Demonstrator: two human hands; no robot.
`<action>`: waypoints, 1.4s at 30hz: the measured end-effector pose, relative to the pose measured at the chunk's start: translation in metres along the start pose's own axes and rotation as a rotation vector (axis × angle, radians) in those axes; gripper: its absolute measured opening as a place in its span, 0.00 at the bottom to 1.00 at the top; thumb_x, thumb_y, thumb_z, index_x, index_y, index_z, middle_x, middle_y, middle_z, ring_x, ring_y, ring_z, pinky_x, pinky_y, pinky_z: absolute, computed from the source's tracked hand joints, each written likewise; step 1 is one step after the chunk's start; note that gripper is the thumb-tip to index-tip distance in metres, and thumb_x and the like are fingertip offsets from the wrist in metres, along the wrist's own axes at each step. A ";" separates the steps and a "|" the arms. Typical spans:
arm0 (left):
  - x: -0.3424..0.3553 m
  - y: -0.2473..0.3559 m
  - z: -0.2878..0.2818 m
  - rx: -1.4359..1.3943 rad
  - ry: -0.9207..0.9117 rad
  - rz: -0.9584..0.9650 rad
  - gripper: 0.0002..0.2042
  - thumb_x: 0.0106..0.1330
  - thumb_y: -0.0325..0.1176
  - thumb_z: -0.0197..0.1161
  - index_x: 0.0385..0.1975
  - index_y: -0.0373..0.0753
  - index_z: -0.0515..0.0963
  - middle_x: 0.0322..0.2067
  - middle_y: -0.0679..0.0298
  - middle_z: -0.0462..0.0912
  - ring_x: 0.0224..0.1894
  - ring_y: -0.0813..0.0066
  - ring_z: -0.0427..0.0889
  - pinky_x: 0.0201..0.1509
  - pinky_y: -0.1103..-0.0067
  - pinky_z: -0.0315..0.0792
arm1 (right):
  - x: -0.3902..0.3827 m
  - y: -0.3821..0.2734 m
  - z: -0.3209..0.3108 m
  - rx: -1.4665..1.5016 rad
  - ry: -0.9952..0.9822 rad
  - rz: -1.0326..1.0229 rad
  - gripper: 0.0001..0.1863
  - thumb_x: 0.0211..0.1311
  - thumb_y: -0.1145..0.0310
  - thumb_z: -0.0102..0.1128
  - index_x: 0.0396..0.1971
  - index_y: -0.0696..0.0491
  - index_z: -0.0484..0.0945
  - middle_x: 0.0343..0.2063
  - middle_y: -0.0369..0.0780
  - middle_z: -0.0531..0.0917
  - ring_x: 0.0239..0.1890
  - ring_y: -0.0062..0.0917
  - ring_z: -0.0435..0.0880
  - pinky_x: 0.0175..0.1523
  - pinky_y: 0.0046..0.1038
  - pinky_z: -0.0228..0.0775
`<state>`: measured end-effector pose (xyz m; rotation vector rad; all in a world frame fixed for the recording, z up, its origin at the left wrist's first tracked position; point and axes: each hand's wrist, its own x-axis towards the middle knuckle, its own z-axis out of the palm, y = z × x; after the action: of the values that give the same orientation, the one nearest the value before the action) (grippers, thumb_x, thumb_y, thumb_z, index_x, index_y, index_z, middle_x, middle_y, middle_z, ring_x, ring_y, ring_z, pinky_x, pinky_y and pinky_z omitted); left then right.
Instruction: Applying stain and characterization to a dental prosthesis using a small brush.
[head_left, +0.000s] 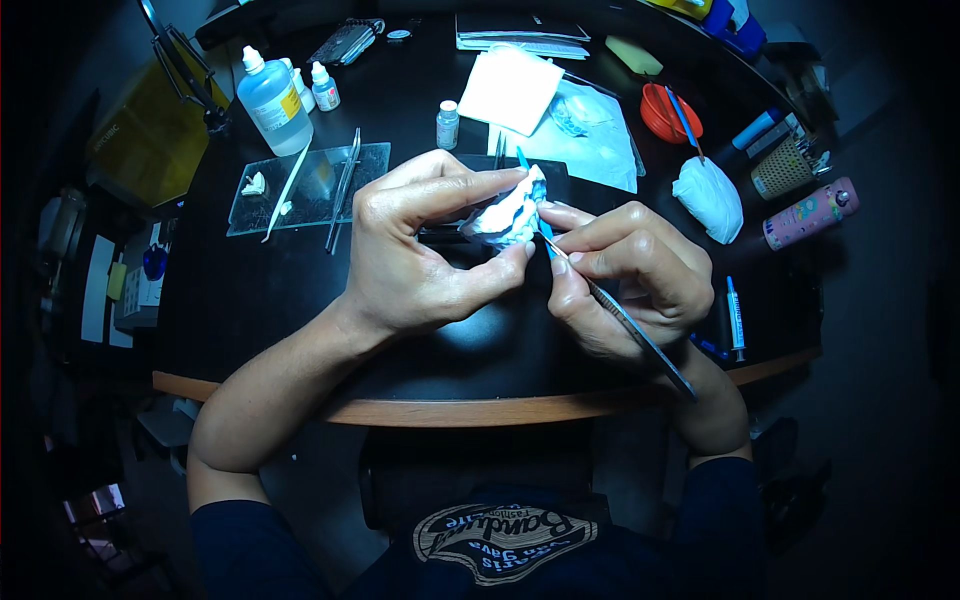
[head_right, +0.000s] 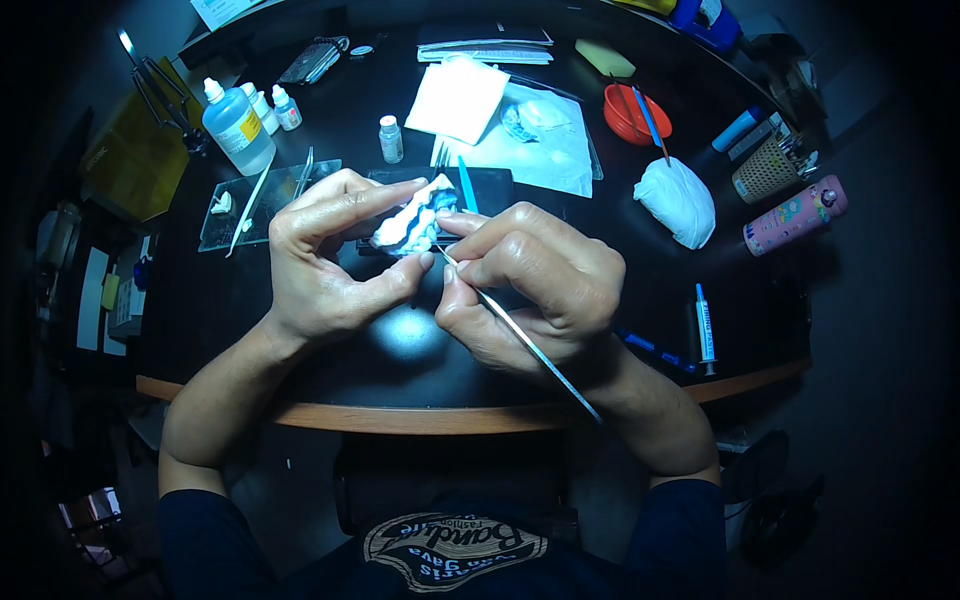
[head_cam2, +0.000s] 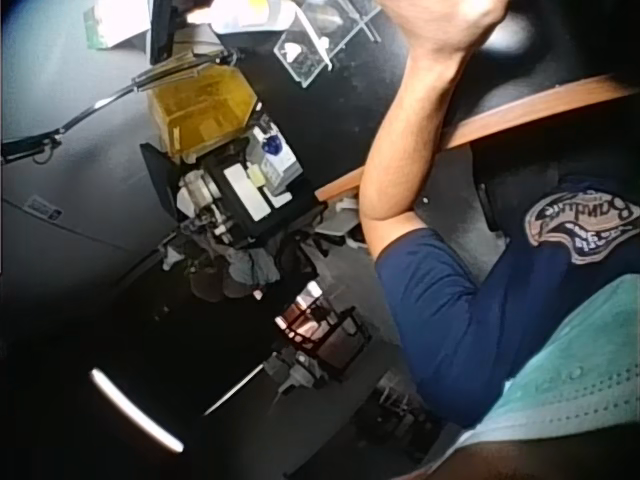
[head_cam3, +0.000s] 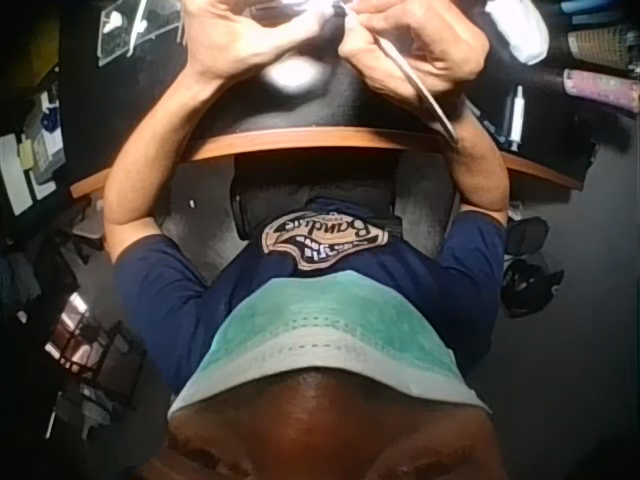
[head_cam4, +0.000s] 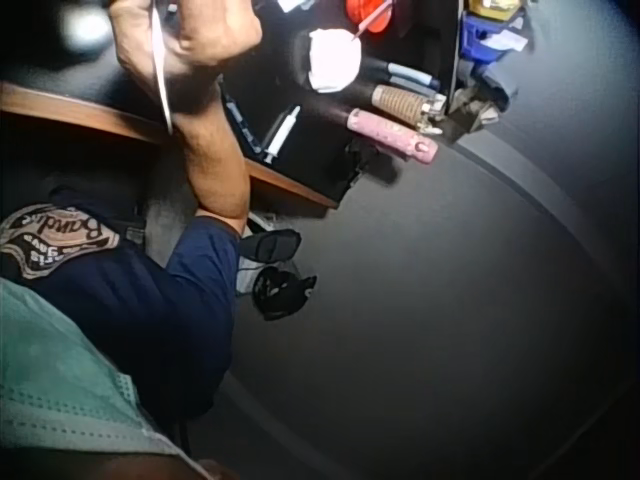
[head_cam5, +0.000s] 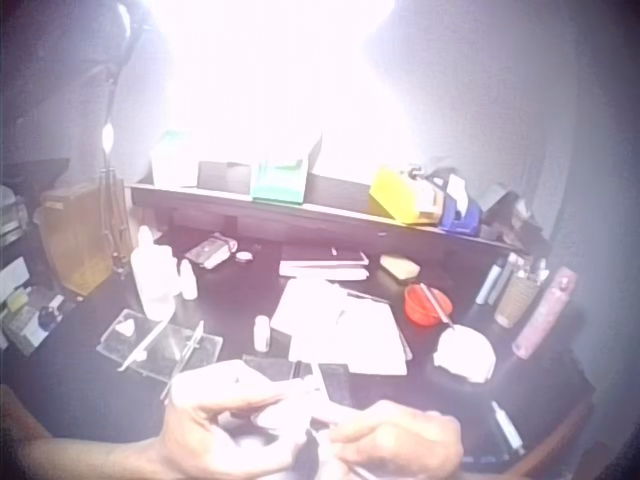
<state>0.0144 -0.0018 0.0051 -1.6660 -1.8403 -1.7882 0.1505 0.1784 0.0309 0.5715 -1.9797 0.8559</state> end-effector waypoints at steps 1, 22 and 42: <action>0.000 -0.002 0.001 0.002 -0.001 0.013 0.25 0.53 0.28 0.79 0.55 0.34 0.87 0.37 0.61 0.85 0.37 0.81 0.84 0.40 0.85 0.80 | 0.000 0.000 -0.001 -0.003 -0.007 0.002 0.07 0.47 0.83 0.71 0.24 0.60 0.80 0.24 0.45 0.86 0.30 0.30 0.92 0.47 0.34 0.91; 0.001 -0.002 0.003 -0.059 0.014 0.023 0.25 0.54 0.29 0.79 0.55 0.33 0.87 0.34 0.64 0.84 0.32 0.86 0.79 0.32 0.88 0.68 | 0.001 -0.001 -0.003 0.009 -0.018 -0.016 0.07 0.48 0.82 0.72 0.25 0.59 0.81 0.26 0.45 0.87 0.37 0.35 0.95 0.46 0.32 0.91; 0.001 -0.003 0.002 -0.012 0.005 0.037 0.26 0.54 0.30 0.79 0.56 0.32 0.86 0.34 0.65 0.82 0.31 0.87 0.75 0.30 0.89 0.62 | 0.003 -0.001 -0.005 -0.159 -0.069 -0.127 0.09 0.45 0.84 0.72 0.24 0.60 0.80 0.27 0.43 0.85 0.37 0.35 0.95 0.35 0.26 0.89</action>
<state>0.0131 0.0017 0.0034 -1.6864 -1.7887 -1.7911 0.1526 0.1812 0.0360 0.6334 -2.0283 0.6020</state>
